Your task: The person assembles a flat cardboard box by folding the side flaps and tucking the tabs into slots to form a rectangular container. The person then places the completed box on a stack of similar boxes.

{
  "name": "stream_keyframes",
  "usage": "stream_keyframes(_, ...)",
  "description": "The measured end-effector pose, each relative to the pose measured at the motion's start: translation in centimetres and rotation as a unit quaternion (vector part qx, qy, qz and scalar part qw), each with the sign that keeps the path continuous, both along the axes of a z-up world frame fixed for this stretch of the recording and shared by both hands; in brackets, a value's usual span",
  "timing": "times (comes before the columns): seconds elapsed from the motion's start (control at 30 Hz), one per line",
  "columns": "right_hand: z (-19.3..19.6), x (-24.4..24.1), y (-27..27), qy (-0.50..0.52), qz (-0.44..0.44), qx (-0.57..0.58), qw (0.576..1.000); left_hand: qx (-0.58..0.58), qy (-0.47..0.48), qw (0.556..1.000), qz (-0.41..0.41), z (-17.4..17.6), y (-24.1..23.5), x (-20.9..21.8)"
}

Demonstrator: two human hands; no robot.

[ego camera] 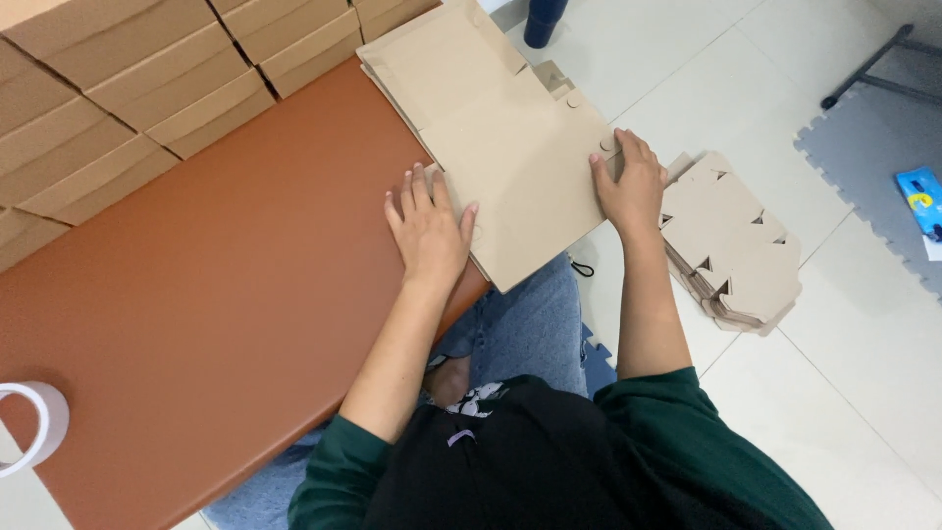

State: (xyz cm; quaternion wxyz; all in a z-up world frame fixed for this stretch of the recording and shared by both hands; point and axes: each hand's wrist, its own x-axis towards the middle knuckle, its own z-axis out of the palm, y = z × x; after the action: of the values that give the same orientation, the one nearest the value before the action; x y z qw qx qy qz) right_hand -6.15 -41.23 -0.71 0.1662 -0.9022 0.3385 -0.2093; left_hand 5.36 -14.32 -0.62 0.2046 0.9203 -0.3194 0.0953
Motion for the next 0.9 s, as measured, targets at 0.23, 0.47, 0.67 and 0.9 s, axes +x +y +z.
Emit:
stream_keyframes(0.23,-0.3,0.2,0.1,-0.018,0.0,-0.029,0.999,-0.022,-0.019,1.0,0.003,0.0,-0.5,-0.2)
stream_keyframes(0.47,0.1,0.3,0.1,-0.135,0.058,-0.017,0.989,-0.028,-0.029,0.999,-0.005,-0.1,-0.4,0.0)
stream_keyframes(0.67,1.4,0.9,-1.2,-0.241,0.094,0.149,0.954,-0.152,0.086,0.984,-0.023,1.5,0.6,0.4)
stream_keyframes(0.9,6.9,2.1,0.1,-0.345,0.142,0.28,0.885,-0.194,0.209,0.959,0.012,4.2,1.7,-0.3)
